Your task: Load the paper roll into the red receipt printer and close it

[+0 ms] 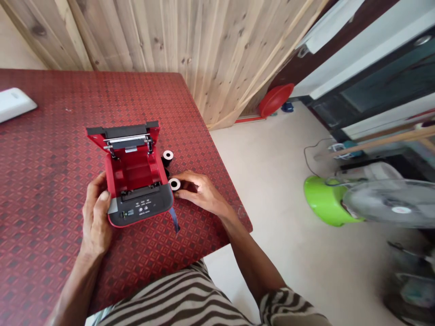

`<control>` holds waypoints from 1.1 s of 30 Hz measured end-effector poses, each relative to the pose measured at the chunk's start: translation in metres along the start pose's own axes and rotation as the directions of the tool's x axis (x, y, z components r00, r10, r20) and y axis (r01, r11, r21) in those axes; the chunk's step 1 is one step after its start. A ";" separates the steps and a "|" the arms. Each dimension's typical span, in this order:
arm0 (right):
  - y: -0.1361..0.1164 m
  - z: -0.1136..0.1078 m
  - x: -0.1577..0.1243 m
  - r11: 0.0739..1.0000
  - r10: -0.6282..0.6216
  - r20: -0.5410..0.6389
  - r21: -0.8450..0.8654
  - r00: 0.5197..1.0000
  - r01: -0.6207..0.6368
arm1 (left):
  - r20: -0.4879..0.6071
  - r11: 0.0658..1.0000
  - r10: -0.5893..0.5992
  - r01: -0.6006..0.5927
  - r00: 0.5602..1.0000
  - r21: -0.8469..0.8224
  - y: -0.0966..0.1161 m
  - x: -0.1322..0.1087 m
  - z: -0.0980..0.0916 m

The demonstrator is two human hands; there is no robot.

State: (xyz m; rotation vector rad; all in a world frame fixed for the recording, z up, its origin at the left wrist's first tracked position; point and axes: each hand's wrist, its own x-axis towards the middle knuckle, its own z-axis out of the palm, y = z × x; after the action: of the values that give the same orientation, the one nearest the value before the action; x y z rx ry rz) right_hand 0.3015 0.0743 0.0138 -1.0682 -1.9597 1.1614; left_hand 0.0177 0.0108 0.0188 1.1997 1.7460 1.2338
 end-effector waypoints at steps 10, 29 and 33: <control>-0.099 0.005 0.052 0.790 -0.287 0.257 -0.482 0.923 0.380 | 0.014 0.996 0.037 -0.036 0.999 -0.078 -0.009 -0.001 0.001; -0.101 0.057 0.102 0.533 0.002 0.441 -0.760 0.897 0.373 | 0.032 0.989 0.006 -0.002 0.999 -0.151 -0.004 -0.005 0.002; -0.092 0.060 0.115 0.570 0.088 0.471 -0.746 0.878 0.343 | 0.039 0.990 0.000 0.005 0.999 -0.140 -0.003 -0.005 0.001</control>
State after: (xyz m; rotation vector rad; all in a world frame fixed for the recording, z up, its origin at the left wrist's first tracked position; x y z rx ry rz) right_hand 0.1671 0.1239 0.0825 -1.0711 -3.0687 0.3554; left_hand 0.0193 0.0063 0.0154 1.1319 1.6039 1.3006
